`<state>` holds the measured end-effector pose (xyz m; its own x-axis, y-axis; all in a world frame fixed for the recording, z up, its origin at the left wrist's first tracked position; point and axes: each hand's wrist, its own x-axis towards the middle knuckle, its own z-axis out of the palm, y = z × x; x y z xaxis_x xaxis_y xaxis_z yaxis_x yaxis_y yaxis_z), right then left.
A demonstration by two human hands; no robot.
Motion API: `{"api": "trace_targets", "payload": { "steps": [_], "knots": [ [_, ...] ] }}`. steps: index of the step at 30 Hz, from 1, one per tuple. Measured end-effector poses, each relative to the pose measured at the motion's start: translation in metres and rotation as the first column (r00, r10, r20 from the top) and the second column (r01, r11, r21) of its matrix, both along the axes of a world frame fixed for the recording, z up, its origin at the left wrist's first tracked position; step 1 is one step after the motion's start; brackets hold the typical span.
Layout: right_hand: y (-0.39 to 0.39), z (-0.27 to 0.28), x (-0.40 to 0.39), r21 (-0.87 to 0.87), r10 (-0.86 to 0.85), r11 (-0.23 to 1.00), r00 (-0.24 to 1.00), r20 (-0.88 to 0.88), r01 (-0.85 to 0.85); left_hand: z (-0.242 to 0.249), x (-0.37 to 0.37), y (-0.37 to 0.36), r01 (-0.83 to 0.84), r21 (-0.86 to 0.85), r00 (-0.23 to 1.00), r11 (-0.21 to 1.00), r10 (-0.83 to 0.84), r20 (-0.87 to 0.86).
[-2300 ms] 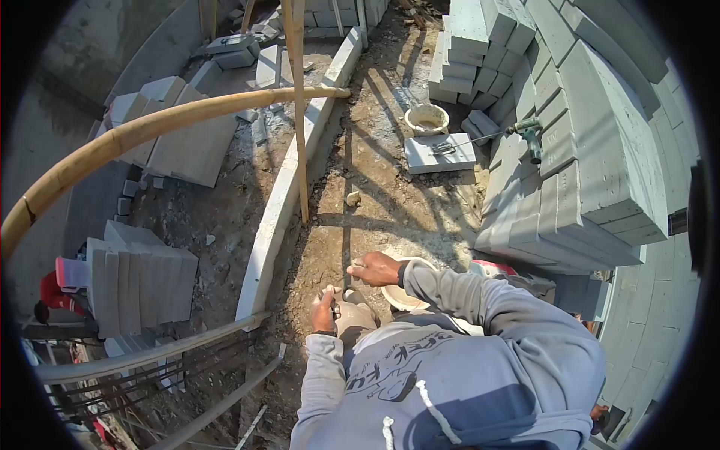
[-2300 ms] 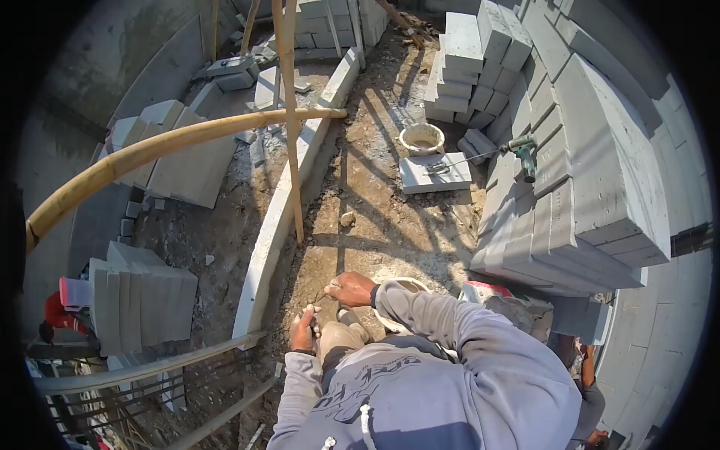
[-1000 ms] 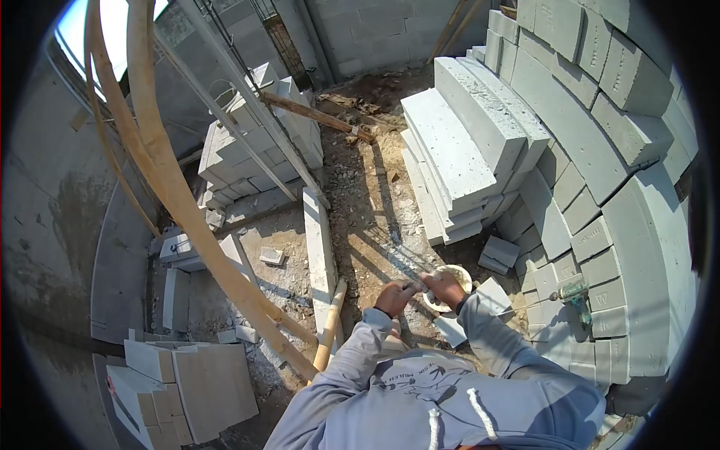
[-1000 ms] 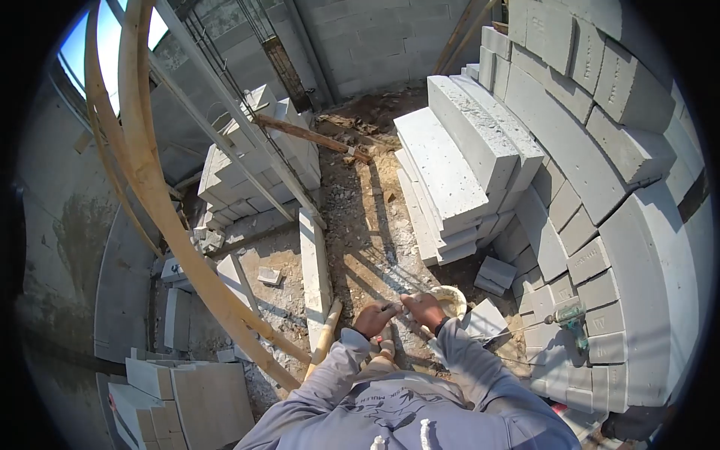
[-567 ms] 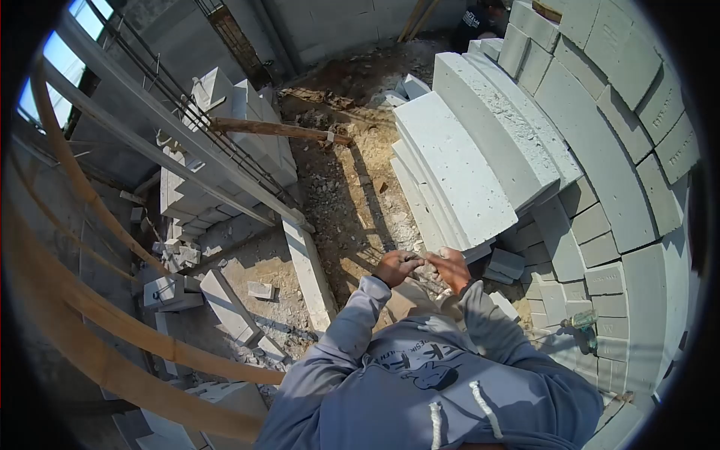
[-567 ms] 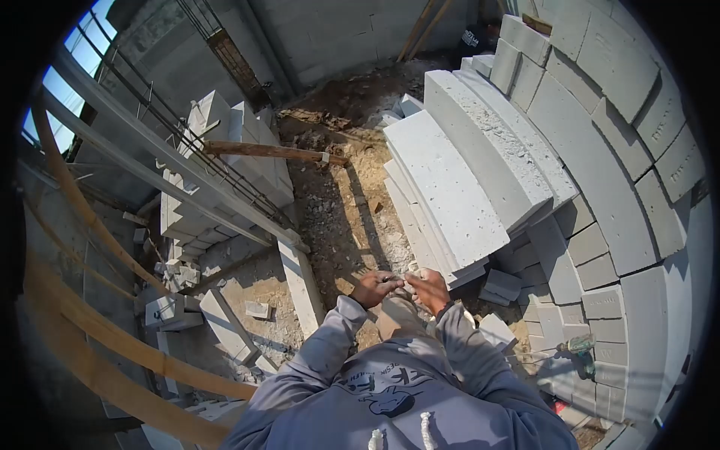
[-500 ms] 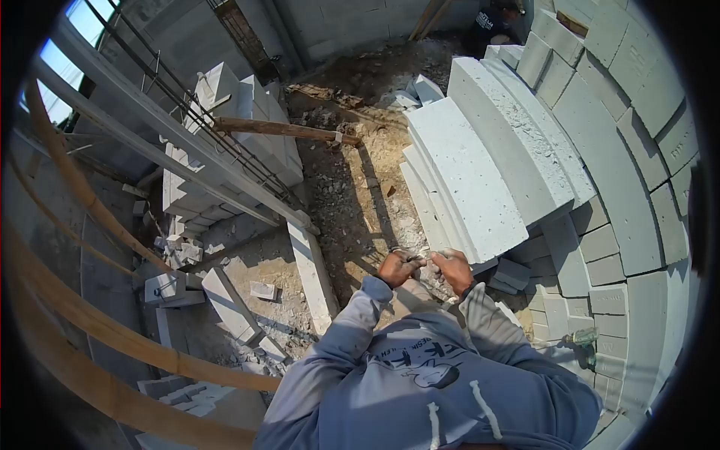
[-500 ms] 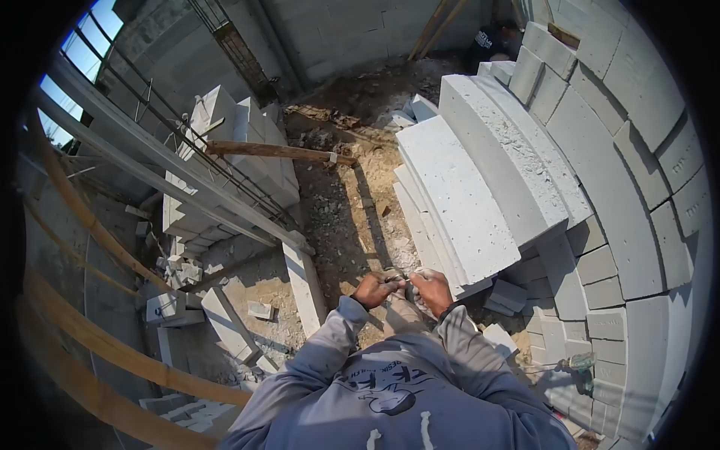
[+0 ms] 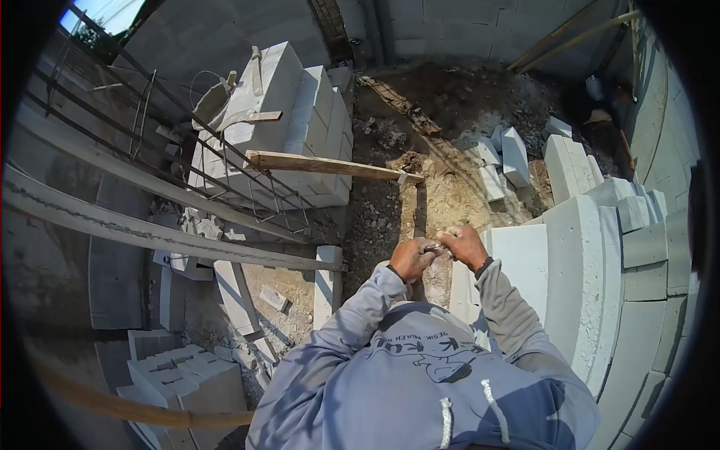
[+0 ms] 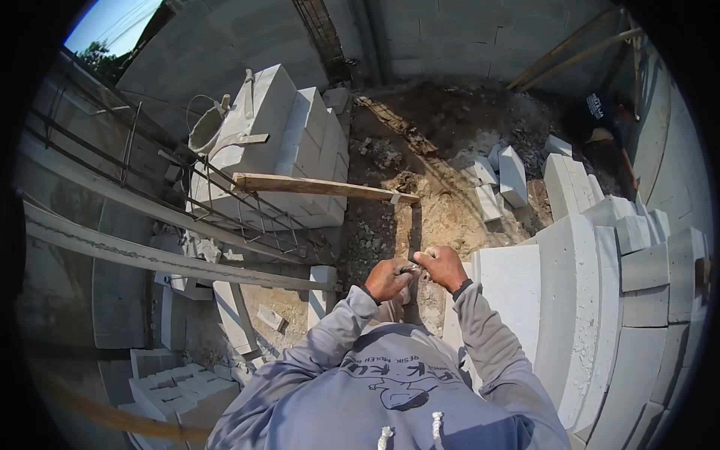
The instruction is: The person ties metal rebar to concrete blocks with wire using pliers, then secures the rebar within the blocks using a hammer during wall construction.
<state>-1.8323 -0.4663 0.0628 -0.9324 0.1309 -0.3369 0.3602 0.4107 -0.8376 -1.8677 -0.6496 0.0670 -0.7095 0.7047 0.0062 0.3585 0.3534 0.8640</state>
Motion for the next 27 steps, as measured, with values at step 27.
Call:
{"api": "trace_targets", "payload": {
  "steps": [27],
  "knots": [
    [0.186, -0.054, -0.562, -0.133, 0.261, 0.962, 0.944, 0.203, -0.238, -0.046, -0.547, 0.144, -0.248, -0.093, 0.822, 0.964, 0.26, 0.506]
  ]
}}
